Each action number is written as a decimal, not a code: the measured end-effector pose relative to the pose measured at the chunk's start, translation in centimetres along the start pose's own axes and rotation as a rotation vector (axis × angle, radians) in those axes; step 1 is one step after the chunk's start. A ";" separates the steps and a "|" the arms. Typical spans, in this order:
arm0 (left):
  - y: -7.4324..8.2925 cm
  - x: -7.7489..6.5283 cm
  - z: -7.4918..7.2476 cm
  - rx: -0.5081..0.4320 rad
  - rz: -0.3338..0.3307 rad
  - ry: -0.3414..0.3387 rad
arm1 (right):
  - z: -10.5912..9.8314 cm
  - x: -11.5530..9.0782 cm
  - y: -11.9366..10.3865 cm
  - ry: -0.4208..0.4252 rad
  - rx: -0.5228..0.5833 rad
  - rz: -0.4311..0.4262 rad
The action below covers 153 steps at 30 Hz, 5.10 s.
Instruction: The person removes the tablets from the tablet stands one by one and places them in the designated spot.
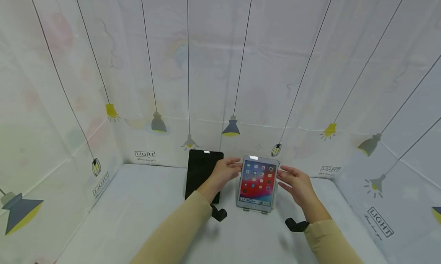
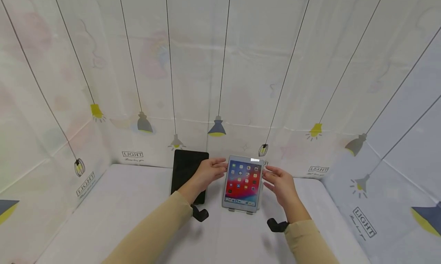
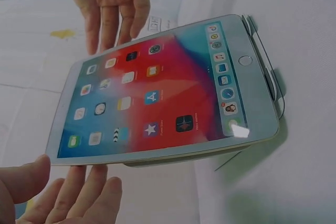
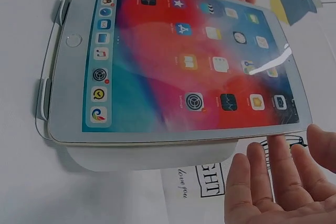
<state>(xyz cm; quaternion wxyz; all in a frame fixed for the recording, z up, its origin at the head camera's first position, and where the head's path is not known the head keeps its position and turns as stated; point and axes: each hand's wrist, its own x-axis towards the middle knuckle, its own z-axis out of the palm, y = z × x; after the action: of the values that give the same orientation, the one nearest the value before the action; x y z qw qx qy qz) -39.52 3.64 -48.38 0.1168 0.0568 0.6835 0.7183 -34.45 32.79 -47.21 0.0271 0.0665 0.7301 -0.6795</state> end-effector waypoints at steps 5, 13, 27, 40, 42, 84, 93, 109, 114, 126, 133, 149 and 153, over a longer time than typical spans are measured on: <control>0.0 0.4 0.2 0.016 0.008 0.038 | 0.1 0.0 -0.2 0.014 0.031 -0.017; 0.5 -0.1 0.9 0.030 0.041 0.073 | 0.3 0.2 0.0 0.026 0.069 -0.022; 1.2 -1.3 1.7 0.033 0.056 0.105 | 0.6 0.4 0.2 0.071 0.029 -0.019; 1.6 -1.6 1.7 0.071 0.068 0.119 | 0.8 -0.1 -0.1 0.089 0.038 -0.033; 1.7 -1.7 1.7 0.069 0.069 0.116 | 0.9 -0.2 -0.1 0.090 0.042 -0.037; -0.2 -3.7 0.9 0.110 0.045 0.040 | 1.0 -3.6 0.9 0.074 -0.012 0.011; -0.9 -4.6 0.9 0.094 0.034 0.035 | 1.1 -3.9 1.7 0.086 -0.012 0.047; -2.4 -6.1 0.8 0.097 -0.005 0.011 | 1.3 -5.1 3.3 0.081 -0.034 0.089; -3.1 -6.4 1.0 0.094 -0.012 0.001 | 1.2 -5.6 3.9 0.085 -0.052 0.102; -4.3 -7.5 1.7 0.101 -0.050 0.011 | 1.1 -6.3 5.4 0.096 -0.039 0.140; -5.0 -7.6 1.9 0.064 -0.090 0.005 | 1.1 -6.8 5.9 0.110 -0.039 0.155; -5.7 -8.7 2.5 0.046 -0.106 -0.007 | 1.0 -7.8 6.7 0.122 -0.049 0.186; -5.9 -9.0 2.6 0.054 -0.118 -0.008 | 1.0 -8.1 6.9 0.130 -0.049 0.213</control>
<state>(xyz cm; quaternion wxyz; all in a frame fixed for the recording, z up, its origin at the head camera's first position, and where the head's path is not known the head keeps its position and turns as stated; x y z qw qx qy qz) -29.71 4.14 -53.38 0.1598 0.0224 0.7044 0.6912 -25.61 31.78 -53.05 0.0531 0.1869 0.7357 -0.6488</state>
